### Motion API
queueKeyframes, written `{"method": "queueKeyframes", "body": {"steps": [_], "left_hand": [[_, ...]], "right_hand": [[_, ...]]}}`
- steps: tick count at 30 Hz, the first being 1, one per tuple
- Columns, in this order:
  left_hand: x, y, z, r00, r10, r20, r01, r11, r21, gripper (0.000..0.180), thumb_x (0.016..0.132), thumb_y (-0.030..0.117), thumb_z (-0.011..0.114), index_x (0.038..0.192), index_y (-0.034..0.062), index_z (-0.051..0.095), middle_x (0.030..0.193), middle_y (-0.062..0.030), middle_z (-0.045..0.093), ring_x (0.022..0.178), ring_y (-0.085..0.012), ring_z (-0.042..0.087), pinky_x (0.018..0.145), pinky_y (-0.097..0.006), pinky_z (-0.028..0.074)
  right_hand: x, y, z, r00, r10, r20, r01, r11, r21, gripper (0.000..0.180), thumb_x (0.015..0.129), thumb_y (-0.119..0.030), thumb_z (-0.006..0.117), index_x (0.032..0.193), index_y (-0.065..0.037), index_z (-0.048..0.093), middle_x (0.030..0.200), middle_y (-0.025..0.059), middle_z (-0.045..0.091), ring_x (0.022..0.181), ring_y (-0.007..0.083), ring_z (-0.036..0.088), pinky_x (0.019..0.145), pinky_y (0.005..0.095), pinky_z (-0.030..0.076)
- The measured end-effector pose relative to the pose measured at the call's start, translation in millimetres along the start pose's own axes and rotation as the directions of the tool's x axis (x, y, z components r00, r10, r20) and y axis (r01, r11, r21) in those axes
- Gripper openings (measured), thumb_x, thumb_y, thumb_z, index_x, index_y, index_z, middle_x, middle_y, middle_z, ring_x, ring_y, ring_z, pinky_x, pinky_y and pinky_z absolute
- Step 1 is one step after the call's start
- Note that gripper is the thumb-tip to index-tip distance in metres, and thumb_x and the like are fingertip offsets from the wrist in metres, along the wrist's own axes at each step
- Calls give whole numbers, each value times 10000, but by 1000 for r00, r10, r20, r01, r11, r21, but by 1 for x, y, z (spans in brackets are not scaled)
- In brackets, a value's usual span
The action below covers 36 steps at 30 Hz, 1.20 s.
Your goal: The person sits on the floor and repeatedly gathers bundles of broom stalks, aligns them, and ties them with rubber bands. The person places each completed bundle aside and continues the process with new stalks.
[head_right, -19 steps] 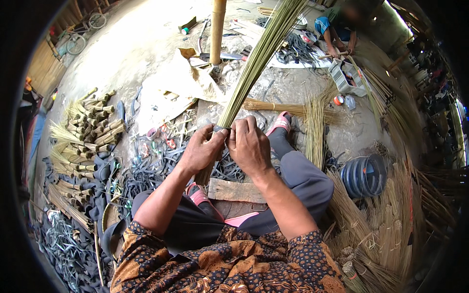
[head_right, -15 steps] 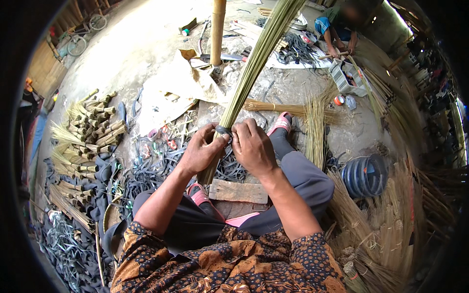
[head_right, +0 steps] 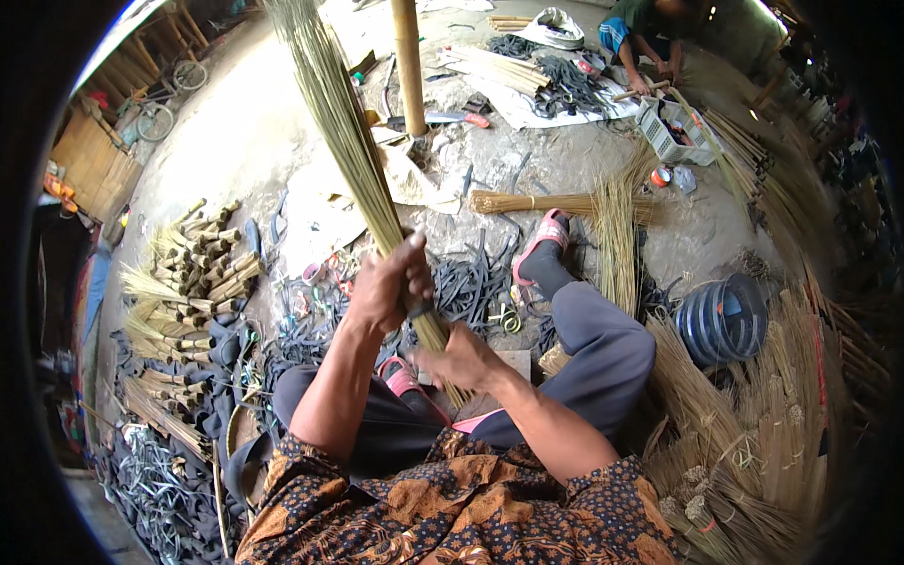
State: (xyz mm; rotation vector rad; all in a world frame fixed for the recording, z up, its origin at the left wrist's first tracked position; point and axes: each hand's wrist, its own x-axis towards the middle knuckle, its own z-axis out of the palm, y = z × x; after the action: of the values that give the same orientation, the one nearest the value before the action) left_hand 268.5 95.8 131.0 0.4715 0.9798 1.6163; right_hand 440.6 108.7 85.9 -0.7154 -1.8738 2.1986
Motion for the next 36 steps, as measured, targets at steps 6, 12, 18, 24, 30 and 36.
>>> {"method": "queueKeyframes", "body": {"steps": [6, 12, 18, 24, 30, 36], "left_hand": [[-27, -13, 15, 930, 31, 366, 53, 975, -218, 301, 933, 228, 794, 1045, 113, 540, 670, 2, 457, 541, -135, 479, 521, -324, 434], [-18, 8, 19, 993, 112, 42, -117, 984, 131, 353, 992, 393, 714, 868, 84, 596, 643, -33, 538, 558, -160, 545, 548, -319, 453], [-13, -44, -7, 902, 429, -41, -321, 734, 598, 419, 994, 434, 721, 757, 101, 631, 667, 8, 624, 580, -86, 573, 551, -270, 449], [-11, -217, -79, 883, 312, -352, 15, 729, 685, 438, 1014, 333, 714, 694, 81, 552, 629, 27, 503, 580, -99, 449, 543, -316, 387], [-14, -270, -143, 937, 78, -339, 180, 727, 663, 249, 903, 114, 791, 1099, 63, 647, 940, -11, 664, 885, -146, 638, 779, -310, 537], [-18, -262, -121, 908, 145, -394, 170, 732, 660, 369, 940, 173, 768, 1254, 49, 617, 1016, -94, 745, 948, -187, 700, 841, -349, 555]], "right_hand": [[-32, 9, -20, 855, -67, 514, -253, 812, 526, 227, 930, -168, 740, 834, -51, 571, 628, 9, 539, 486, 110, 522, 479, 275, 458], [-22, 48, -67, 940, -176, 292, 218, 969, -119, 550, 917, -248, 825, 1376, -80, 573, 1154, 43, 666, 1139, 150, 624, 1000, 318, 493], [-47, 95, -135, 949, -27, -315, 56, 995, 85, 646, 1035, -510, 617, 1448, -25, 511, 1183, 103, 671, 1009, 174, 687, 892, 295, 539], [-71, 155, -142, 893, 171, -417, -87, 973, 213, 449, 1066, -391, 597, 1346, -42, 557, 1123, 72, 685, 892, 116, 694, 748, 242, 512], [-59, 186, -148, 926, 88, -368, -37, 989, 142, 292, 1037, -301, 640, 1150, -35, 594, 958, 19, 664, 746, 99, 640, 689, 269, 515], [-60, 201, -143, 908, 178, -378, -279, 931, -233, 414, 1011, -331, 658, 1247, 6, 614, 931, 84, 700, 709, 154, 671, 706, 334, 541]]}}
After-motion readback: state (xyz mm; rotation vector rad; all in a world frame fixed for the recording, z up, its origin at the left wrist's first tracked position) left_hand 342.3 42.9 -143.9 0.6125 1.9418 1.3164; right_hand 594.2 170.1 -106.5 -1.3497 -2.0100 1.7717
